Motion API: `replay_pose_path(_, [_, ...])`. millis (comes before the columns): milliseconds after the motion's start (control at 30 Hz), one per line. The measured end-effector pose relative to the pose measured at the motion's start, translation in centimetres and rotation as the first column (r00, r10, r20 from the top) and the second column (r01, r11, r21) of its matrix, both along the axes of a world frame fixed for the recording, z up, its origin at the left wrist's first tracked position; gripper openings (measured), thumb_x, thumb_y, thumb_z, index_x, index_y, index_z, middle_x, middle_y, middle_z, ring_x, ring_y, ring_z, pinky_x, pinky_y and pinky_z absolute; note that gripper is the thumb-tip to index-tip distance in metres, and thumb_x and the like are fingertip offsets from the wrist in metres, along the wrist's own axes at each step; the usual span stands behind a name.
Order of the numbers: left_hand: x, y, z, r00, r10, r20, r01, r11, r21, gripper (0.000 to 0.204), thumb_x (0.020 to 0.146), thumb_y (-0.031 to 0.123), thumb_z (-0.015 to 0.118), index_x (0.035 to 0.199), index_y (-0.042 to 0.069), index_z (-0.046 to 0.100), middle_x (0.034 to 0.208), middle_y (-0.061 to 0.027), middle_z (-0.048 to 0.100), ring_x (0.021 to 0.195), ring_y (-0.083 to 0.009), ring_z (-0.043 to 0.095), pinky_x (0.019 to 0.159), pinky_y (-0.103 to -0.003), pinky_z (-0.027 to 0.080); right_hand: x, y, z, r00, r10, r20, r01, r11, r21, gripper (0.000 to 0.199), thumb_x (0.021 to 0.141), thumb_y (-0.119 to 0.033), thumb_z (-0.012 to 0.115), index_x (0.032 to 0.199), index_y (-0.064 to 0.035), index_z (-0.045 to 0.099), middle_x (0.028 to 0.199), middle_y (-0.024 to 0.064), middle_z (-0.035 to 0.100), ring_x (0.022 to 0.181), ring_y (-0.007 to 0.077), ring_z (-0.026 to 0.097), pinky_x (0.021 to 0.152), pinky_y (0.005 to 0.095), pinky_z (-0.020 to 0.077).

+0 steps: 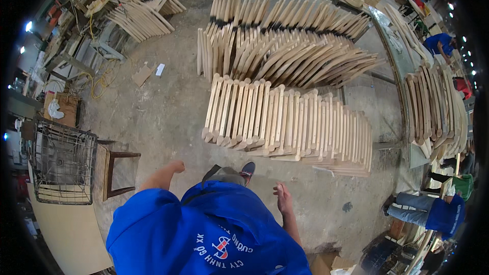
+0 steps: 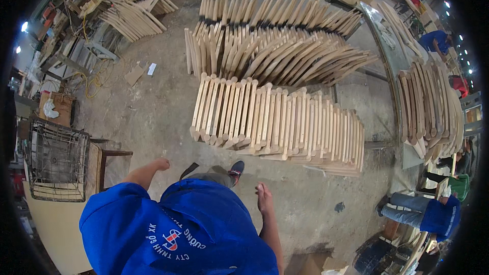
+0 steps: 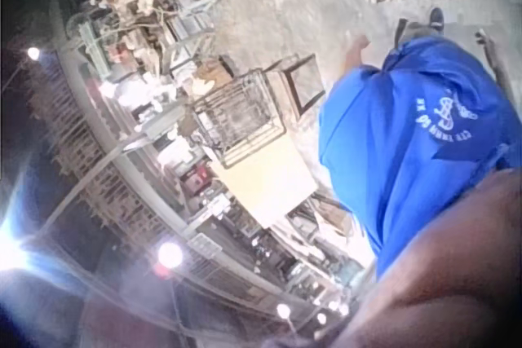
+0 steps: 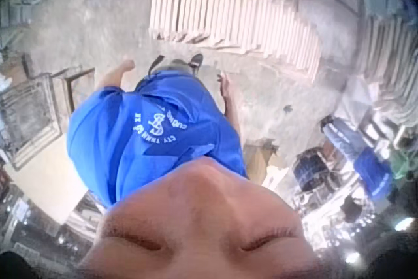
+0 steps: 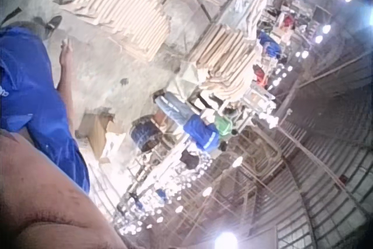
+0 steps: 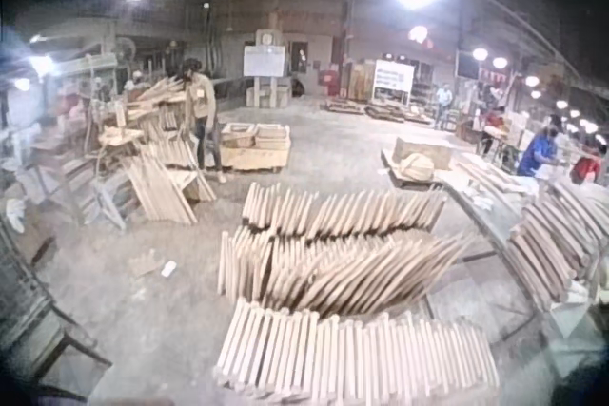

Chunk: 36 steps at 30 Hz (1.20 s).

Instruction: The person assembles wooden chair frames in a factory setting. They pick up curved wooden backrests and attach them to rectangular frames, then apply a yellowish liquid to the joints using a small brush. The person stacks the assembled frames and moves them to a designated area.

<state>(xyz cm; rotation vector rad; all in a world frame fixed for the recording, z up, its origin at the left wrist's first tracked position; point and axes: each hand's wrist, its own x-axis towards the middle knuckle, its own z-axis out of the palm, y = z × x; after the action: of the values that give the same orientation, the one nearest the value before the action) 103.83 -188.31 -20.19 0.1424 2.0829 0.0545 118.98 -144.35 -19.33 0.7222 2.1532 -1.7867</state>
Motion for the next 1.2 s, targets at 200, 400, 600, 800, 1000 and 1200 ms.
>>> replay_pose_path(200, [-3.3, -3.4, -3.0, 0.991, -0.121, -0.053, 0.129, 0.972, 0.197, 0.035, 0.082, 0.021, 0.041, 0.108, 0.006, 0.059, 0.108, -0.0174, 0.058, 0.104, -0.0313, 0.053, 0.089, -0.04, 0.042, 6.5, -8.3, -5.2, 0.973, -0.006, 0.231, -0.026, 0.991, 0.133, 0.036, 0.087, -0.033, 0.053, 0.107, -0.0034, 0.056, 0.093, 0.0092, 0.061, 0.076, 0.0182, 0.058, 0.06, 0.0301, 0.0468])
replay_pose_path(400, [-11.9, 0.0, -2.4, 0.862, -0.448, -0.237, 0.505, 0.79, 0.348, 0.031, 0.08, 0.019, 0.043, 0.105, 0.011, 0.06, 0.102, -0.0156, 0.06, 0.098, -0.0334, 0.055, 0.085, -0.042, 0.044, 15.6, -16.0, -2.4, 0.553, -0.645, 0.527, 0.794, 0.599, -0.101, 0.046, 0.085, -0.041, 0.051, 0.119, -0.0122, 0.043, 0.1, 0.0089, 0.058, 0.077, 0.0199, 0.058, 0.06, 0.0334, 0.0468])
replay_pose_path(600, [-22.8, 6.1, -0.3, 0.817, -0.436, -0.379, 0.562, 0.751, 0.347, 0.03, 0.079, 0.017, 0.043, 0.104, 0.012, 0.06, 0.098, -0.0156, 0.062, 0.094, -0.0327, 0.057, 0.084, -0.041, 0.045, 19.6, -27.4, -5.9, 0.294, -0.59, 0.752, 0.94, 0.321, -0.115, 0.049, 0.085, -0.041, 0.047, 0.123, -0.0105, 0.039, 0.11, 0.0119, 0.054, 0.084, 0.0254, 0.057, 0.063, 0.0416, 0.0476])
replay_pose_path(800, [-36.3, 7.4, -5.9, 0.755, -0.491, -0.435, 0.622, 0.747, 0.236, 0.028, 0.081, 0.018, 0.045, 0.102, 0.01, 0.061, 0.096, -0.0154, 0.062, 0.092, -0.0322, 0.058, 0.082, -0.041, 0.045, 6.2, -33.7, -13.0, 0.283, -0.528, 0.801, 0.959, 0.15, -0.24, 0.058, 0.085, -0.05, 0.045, 0.128, -0.0129, 0.034, 0.12, 0.0117, 0.047, 0.106, 0.0302, 0.048, 0.083, 0.053, 0.0427])
replay_pose_path(1000, [-51.4, 10.4, -18.4, 0.816, -0.32, -0.481, 0.48, 0.839, 0.255, 0.035, 0.085, 0.032, 0.043, 0.104, 0.007, 0.059, 0.094, -0.0172, 0.063, 0.092, -0.0335, 0.058, 0.081, -0.041, 0.044, -14.2, -35.0, -19.1, 0.167, -0.455, 0.875, 0.836, -0.406, -0.371, 0.083, 0.083, -0.057, 0.045, 0.141, -0.0189, 0.0, 0.146, 0.0142, 0.007, 0.129, 0.0426, 0.018, 0.087, 0.0695, 0.0297])
replay_pose_path(1200, [-53.7, 15.2, -26.5, 0.961, -0.21, 0.178, 0.169, 0.961, 0.22, 0.046, 0.088, 0.041, 0.039, 0.12, 0.009, 0.05, 0.112, -0.0094, 0.056, 0.101, -0.0229, 0.052, 0.084, -0.037, 0.043, -25.4, -32.9, -25.9, 0.124, -0.444, 0.887, 0.7, -0.595, -0.395, 0.07, 0.082, -0.055, 0.044, 0.136, -0.0143, 0.025, 0.143, 0.0129, 0.022, 0.126, 0.0436, 0.024, 0.087, 0.0759, 0.0193])
